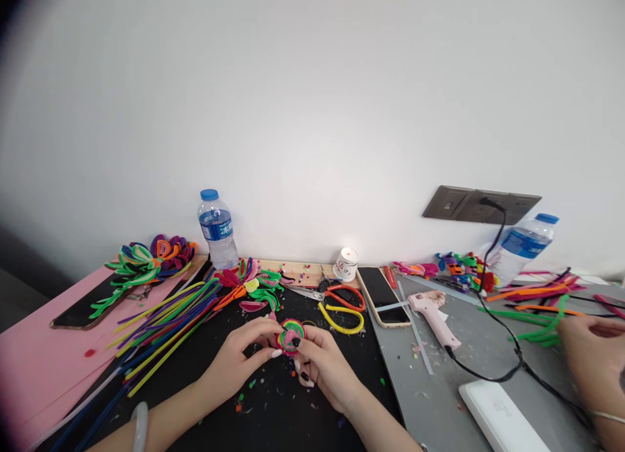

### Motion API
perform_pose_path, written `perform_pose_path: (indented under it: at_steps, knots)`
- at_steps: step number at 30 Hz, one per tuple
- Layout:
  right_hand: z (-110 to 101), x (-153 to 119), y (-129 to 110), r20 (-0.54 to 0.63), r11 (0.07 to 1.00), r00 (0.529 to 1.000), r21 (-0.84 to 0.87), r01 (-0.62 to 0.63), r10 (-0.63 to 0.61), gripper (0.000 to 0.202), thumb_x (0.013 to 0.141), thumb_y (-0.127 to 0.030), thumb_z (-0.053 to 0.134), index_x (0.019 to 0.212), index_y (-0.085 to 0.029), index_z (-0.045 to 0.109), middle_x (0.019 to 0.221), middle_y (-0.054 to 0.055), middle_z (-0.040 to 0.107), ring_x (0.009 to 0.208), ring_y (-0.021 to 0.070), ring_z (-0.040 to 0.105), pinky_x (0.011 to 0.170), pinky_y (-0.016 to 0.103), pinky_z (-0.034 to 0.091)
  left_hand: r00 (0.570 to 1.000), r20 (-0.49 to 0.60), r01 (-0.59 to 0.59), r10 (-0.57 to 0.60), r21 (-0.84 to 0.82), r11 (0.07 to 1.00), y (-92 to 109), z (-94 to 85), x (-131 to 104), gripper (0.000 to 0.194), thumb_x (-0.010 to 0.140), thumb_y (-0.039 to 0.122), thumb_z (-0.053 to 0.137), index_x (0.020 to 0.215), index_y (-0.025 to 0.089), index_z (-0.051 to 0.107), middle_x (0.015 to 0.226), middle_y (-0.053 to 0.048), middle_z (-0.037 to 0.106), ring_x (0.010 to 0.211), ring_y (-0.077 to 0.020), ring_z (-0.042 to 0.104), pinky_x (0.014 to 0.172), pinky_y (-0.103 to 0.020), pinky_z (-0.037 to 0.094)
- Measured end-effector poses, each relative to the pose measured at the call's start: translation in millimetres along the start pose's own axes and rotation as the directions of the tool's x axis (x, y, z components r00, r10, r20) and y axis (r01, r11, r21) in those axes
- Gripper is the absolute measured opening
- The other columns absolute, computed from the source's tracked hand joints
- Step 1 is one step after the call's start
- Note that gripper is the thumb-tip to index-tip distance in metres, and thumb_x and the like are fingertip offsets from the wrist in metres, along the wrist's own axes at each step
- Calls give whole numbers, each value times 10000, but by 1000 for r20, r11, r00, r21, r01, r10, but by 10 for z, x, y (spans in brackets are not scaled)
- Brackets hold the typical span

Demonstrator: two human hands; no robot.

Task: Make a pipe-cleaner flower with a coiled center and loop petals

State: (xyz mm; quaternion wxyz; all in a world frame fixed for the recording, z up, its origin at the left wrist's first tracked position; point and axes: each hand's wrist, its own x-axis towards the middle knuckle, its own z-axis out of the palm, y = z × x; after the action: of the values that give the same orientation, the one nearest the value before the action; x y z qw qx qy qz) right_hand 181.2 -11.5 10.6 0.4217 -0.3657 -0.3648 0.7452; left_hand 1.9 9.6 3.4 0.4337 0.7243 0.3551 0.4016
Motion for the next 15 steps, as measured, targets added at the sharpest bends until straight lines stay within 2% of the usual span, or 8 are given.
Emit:
perform_pose_path:
  at_steps: [4, 11, 15]
  knots:
    - [-33, 12, 48, -15, 1000, 1000, -8, 8, -8, 255, 762, -399, 626, 766, -151, 571, 488, -56, 462, 378, 46, 313, 341, 173, 192, 999, 28, -15, 15, 19, 1000, 14, -3, -8, 191, 748, 176, 630, 939, 192, 637, 913, -48, 646, 750, -157, 586, 700, -267, 493]
    - [-41, 8, 86, -76, 977, 997, -212, -13, -3, 355, 754, -472, 590, 669, -129, 555, 449, -57, 462, 363, 35, 296, 365, 185, 175, 997, 75, -34, 31, 29, 999, 29, 8, -31, 189, 742, 176, 634, 931, 185, 636, 905, -50, 649, 767, -161, 575, 726, -276, 483]
    - [-27, 4, 82, -69, 968, 998, -251, -12, -5, 383, 753, -506, 573, 661, -135, 537, 451, -58, 462, 354, 31, 265, 361, 192, 152, 996, 78, -34, 32, 30, 999, 22, 10, -34, 186, 743, 160, 633, 927, 186, 630, 895, -42, 645, 762, -154, 568, 724, -266, 477]
